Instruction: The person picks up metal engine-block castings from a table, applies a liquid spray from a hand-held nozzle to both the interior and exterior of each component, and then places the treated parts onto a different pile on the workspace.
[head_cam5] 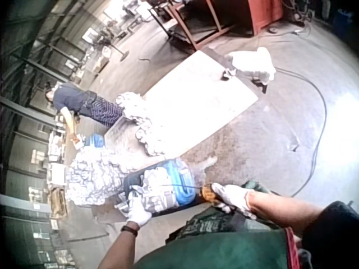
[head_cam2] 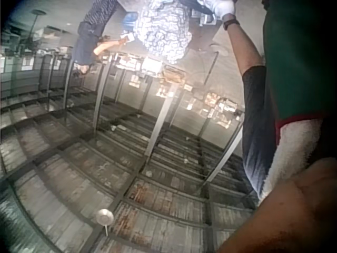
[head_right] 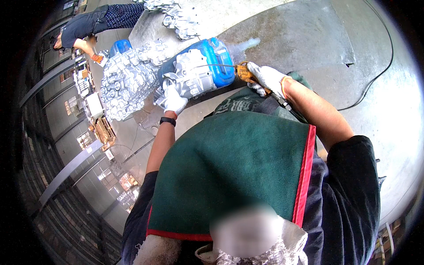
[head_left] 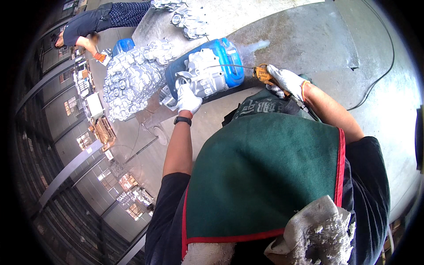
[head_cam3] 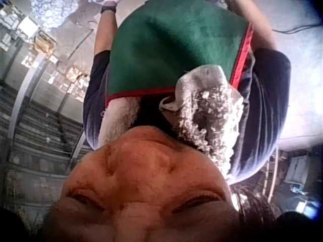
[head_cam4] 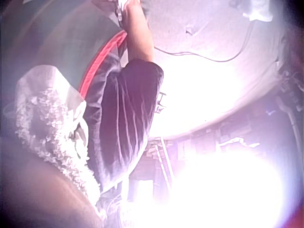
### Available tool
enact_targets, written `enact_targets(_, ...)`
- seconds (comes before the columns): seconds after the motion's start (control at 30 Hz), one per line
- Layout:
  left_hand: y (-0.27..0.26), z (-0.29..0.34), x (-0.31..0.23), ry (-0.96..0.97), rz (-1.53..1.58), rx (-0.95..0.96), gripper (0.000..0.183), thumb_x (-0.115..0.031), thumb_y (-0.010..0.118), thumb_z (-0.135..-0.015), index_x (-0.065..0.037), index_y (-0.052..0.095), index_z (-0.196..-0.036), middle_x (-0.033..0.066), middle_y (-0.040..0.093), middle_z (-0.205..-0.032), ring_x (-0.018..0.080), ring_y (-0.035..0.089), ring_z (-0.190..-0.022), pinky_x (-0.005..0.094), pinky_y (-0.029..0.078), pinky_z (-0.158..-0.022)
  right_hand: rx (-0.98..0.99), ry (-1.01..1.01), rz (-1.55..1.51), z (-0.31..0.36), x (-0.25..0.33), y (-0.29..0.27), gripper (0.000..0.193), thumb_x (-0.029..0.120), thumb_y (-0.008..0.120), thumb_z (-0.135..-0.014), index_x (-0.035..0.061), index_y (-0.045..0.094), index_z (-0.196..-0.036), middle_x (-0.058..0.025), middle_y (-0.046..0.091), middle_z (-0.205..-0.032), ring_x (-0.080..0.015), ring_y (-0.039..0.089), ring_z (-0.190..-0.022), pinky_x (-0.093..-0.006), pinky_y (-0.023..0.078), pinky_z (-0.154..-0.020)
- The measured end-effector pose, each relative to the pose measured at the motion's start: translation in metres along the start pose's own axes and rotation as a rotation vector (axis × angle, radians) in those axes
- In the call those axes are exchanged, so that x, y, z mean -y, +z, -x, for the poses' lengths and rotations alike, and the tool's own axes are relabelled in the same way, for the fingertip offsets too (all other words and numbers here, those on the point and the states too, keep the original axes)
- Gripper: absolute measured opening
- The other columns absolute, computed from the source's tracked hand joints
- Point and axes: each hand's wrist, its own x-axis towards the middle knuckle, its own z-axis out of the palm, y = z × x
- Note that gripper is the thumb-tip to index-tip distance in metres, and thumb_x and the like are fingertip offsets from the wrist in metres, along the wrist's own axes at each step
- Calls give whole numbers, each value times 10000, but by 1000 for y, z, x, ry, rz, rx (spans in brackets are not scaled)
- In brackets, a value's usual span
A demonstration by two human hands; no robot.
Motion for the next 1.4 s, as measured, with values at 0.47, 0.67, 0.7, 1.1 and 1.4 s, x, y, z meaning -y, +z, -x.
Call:
enact_targets(0.47, 5, -2, 8, -19, 18, 65, 684, -97, 654, -582, 72, 400, -1194, 285, 399, -1245, 404, 366, -1204, 404, 326, -1016, 7, 1, -48, -3, 0, 5, 484, 513, 335, -943, 101, 537, -788, 39, 425, -543, -67, 364, -413, -227, 287, -382)
enact_targets(0.67, 5, -2, 9, -61, 14, 115, 738, -108, 655, -576, 70, 366, -1231, 285, 376, -1279, 403, 325, -1244, 408, 301, -1042, -27, -54, 100, 9, 8, 2, 502, 536, 352, -932, 91, 539, -797, 47, 404, -529, -62, 345, -409, -229, 267, -386)
enact_targets(0.7, 4, -1, 10, -65, 21, 115, 734, -108, 655, -576, 69, 369, -1228, 284, 380, -1276, 404, 327, -1242, 406, 305, -1039, -27, -65, 86, 17, 13, 2, 502, 538, 354, -930, 92, 539, -795, 49, 400, -527, -61, 343, -408, -229, 264, -386)
enact_targets(1.1, 5, -2, 9, -24, 24, 48, 700, -95, 646, -573, 72, 394, -1205, 276, 430, -1213, 402, 393, -1178, 406, 342, -995, -6, -36, 136, 6, 13, -5, 537, 568, 387, -906, 84, 602, -819, -3, 555, -613, -97, 510, -521, -230, 371, -455)
enact_targets(1.4, -2, 2, 3, -32, 3, 59, 730, -115, 649, -573, 69, 372, -1224, 279, 429, -1221, 405, 399, -1176, 406, 344, -998, -72, -71, 352, 4, 14, 3, 576, 572, 342, -913, 74, 595, -772, -8, 536, -594, -91, 446, -494, -259, 330, -446)
